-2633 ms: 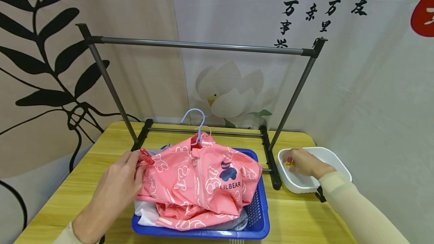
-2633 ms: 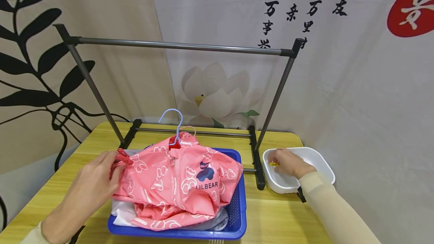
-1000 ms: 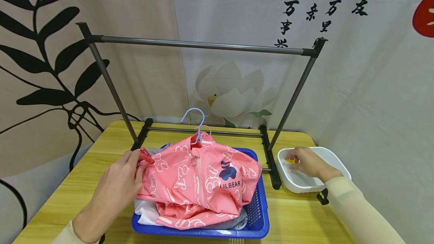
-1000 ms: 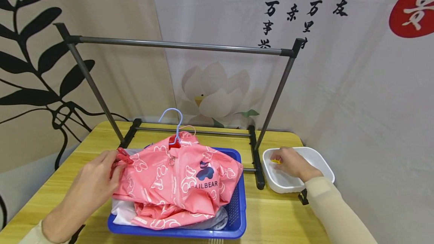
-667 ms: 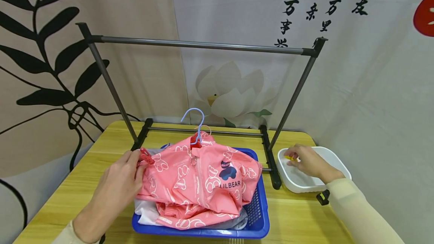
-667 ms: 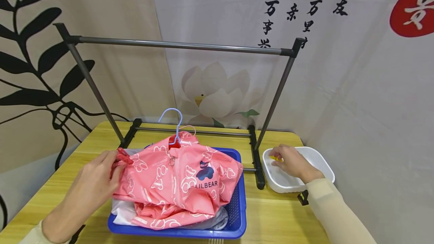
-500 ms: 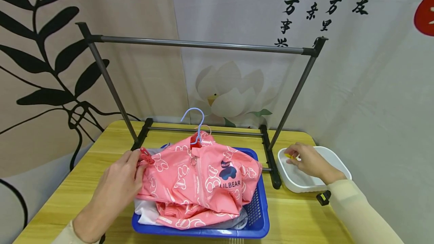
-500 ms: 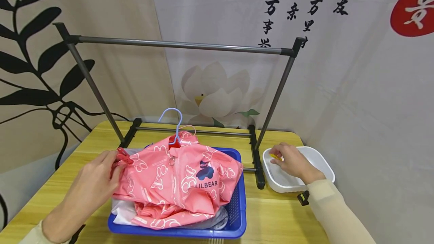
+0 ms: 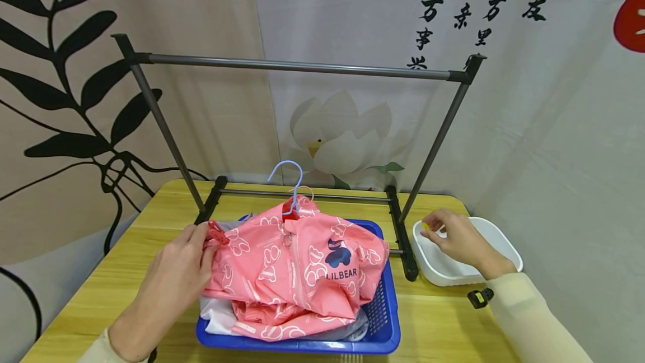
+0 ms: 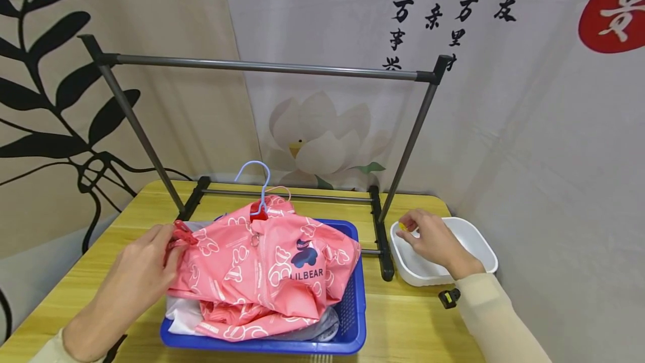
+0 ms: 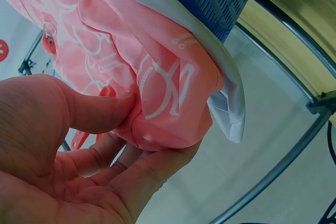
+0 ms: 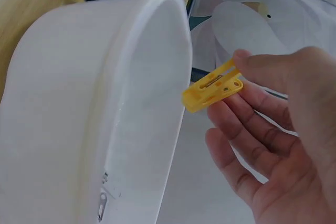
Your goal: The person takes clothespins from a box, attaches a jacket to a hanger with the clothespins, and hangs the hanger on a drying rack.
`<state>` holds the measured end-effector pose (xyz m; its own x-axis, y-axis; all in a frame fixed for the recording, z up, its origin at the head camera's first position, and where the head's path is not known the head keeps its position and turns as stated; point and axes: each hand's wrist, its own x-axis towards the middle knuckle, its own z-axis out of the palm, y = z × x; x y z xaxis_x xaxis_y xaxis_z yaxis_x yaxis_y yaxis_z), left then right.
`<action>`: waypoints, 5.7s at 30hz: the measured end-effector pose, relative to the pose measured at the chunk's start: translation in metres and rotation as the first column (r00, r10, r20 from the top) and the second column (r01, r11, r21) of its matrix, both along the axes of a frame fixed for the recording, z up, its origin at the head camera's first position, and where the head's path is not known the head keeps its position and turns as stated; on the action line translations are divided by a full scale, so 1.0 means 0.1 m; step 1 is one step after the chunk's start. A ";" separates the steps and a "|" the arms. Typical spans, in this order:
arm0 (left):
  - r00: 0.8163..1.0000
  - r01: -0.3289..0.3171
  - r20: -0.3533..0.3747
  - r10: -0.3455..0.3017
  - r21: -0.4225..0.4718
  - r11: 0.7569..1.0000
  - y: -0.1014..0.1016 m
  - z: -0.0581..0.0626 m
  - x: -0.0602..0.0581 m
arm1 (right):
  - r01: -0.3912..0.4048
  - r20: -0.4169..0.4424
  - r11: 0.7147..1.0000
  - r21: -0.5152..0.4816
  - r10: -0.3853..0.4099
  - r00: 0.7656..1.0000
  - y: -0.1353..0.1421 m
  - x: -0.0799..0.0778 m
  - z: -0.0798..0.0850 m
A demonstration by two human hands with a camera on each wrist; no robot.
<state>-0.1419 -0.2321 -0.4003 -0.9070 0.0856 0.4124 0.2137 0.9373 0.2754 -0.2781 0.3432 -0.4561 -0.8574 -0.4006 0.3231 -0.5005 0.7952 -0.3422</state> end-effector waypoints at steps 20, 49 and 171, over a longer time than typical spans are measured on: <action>0.999 0.003 -0.032 -0.004 -0.010 1.000 0.01 -0.01 0.01 | 0.030 -0.044 0.996 -0.084 -0.034 0.998 -0.25 0.17 0.10; 0.999 0.017 -0.029 -0.017 0.001 1.000 0.01 -0.01 0.00 | -0.029 -0.149 0.969 -0.246 -0.008 0.989 -0.55 0.34 0.27; 0.970 0.081 -0.237 -0.059 0.082 0.993 0.00 0.01 0.04 | -0.060 -0.007 0.684 -0.727 0.080 0.997 -1.34 0.52 0.51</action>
<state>-0.1383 -0.2321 -0.3992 -0.7776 0.0981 0.6210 0.3465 0.8911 0.2931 -0.2259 0.2094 -0.4050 -0.8477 -0.1076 0.5194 -0.5285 0.2555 -0.8096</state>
